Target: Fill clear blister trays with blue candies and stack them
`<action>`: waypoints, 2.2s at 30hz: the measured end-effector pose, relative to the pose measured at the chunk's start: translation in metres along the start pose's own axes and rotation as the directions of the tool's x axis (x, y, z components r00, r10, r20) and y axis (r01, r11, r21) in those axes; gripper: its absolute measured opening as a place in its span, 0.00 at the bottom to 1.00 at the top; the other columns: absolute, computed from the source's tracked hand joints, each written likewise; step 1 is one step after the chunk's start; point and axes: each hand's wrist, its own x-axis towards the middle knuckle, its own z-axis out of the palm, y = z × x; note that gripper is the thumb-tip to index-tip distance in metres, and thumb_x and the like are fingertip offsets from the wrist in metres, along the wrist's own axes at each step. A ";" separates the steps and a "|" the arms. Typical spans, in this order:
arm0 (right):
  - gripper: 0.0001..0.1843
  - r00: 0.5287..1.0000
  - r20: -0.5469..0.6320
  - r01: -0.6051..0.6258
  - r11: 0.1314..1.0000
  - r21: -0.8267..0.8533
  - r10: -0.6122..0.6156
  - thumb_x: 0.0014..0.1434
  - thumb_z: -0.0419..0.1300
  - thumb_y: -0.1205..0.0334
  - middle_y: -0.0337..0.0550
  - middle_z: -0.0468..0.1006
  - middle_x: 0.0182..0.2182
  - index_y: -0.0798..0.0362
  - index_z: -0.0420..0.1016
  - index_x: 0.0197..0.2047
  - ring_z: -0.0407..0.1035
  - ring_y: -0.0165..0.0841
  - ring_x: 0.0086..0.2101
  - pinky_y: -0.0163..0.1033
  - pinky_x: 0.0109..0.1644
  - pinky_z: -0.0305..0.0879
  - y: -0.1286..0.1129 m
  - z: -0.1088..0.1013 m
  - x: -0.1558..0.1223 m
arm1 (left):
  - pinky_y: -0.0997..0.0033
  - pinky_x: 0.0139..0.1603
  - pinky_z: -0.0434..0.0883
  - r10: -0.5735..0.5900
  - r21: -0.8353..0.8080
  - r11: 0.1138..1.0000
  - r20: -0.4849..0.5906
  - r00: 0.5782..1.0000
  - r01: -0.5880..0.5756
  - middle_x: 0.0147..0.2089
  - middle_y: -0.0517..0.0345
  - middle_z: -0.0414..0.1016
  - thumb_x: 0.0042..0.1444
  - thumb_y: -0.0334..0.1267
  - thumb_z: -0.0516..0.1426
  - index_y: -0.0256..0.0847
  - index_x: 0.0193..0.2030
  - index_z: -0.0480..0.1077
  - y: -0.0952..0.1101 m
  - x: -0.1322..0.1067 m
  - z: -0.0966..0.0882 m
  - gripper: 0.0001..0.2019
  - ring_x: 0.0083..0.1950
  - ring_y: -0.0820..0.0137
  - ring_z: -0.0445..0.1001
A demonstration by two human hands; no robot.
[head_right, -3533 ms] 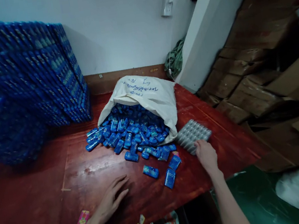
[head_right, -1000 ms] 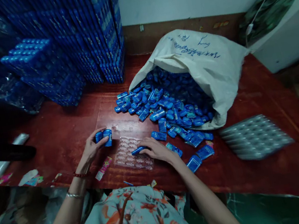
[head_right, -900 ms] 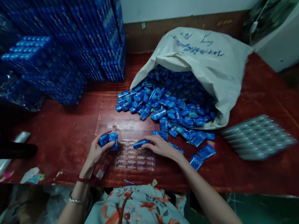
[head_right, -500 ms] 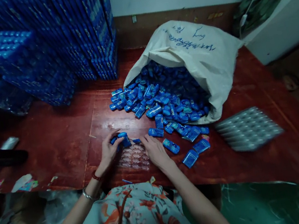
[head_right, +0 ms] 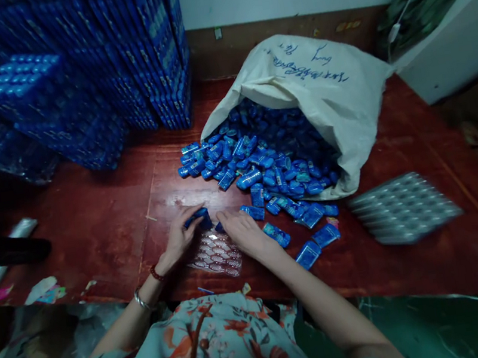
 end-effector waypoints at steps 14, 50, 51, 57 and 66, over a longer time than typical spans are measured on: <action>0.23 0.997 0.043 -0.061 0.998 0.027 0.059 0.58 0.45 0.78 0.47 0.72 0.42 0.51 0.64 0.53 0.69 0.36 0.39 0.40 0.45 0.58 -0.005 -0.006 0.000 | 0.70 0.42 0.70 0.165 0.092 0.980 0.115 0.980 -0.176 0.39 0.54 0.72 0.58 0.28 0.52 0.39 0.47 0.70 0.002 0.006 -0.006 0.12 0.40 0.70 0.71; 0.16 0.987 -0.135 -0.081 0.996 0.043 0.087 0.63 0.50 0.68 0.52 0.73 0.45 0.58 0.64 0.54 0.67 0.40 0.45 0.44 0.49 0.61 -0.015 0.025 0.004 | 0.71 0.40 0.69 0.139 0.334 0.884 0.478 0.867 -0.326 0.46 0.52 0.66 0.56 0.24 0.47 0.44 0.54 0.64 0.006 0.002 -0.020 0.20 0.39 0.71 0.69; 0.18 0.976 -0.187 -0.097 0.991 0.091 0.113 0.64 0.50 0.64 0.52 0.73 0.47 0.57 0.62 0.57 0.67 0.40 0.46 0.43 0.49 0.62 -0.012 0.028 -0.002 | 0.70 0.40 0.69 0.129 0.290 0.916 0.440 0.889 -0.276 0.49 0.51 0.65 0.57 0.26 0.49 0.44 0.57 0.62 0.006 0.001 -0.022 0.21 0.39 0.71 0.69; 0.17 0.837 -0.392 -0.297 0.919 0.261 0.382 0.65 0.47 0.64 0.48 0.73 0.47 0.53 0.67 0.54 0.66 0.36 0.47 0.40 0.51 0.62 0.031 0.043 -0.033 | 0.74 0.38 0.69 -0.216 -0.178 0.967 -0.205 0.955 0.180 0.44 0.56 0.67 0.55 0.37 0.55 0.41 0.53 0.62 0.002 -0.016 -0.032 0.18 0.33 0.76 0.68; 0.21 0.940 -0.084 -0.321 0.942 0.102 0.330 0.60 0.55 0.60 0.53 0.68 0.49 0.53 0.63 0.57 0.71 0.38 0.38 0.39 0.36 0.66 0.048 0.033 -0.019 | 0.72 0.41 0.73 -0.466 -0.421 0.837 -0.211 0.859 0.351 0.43 0.57 0.71 0.50 0.33 0.54 0.42 0.48 0.62 0.004 -0.045 -0.005 0.17 0.41 0.72 0.73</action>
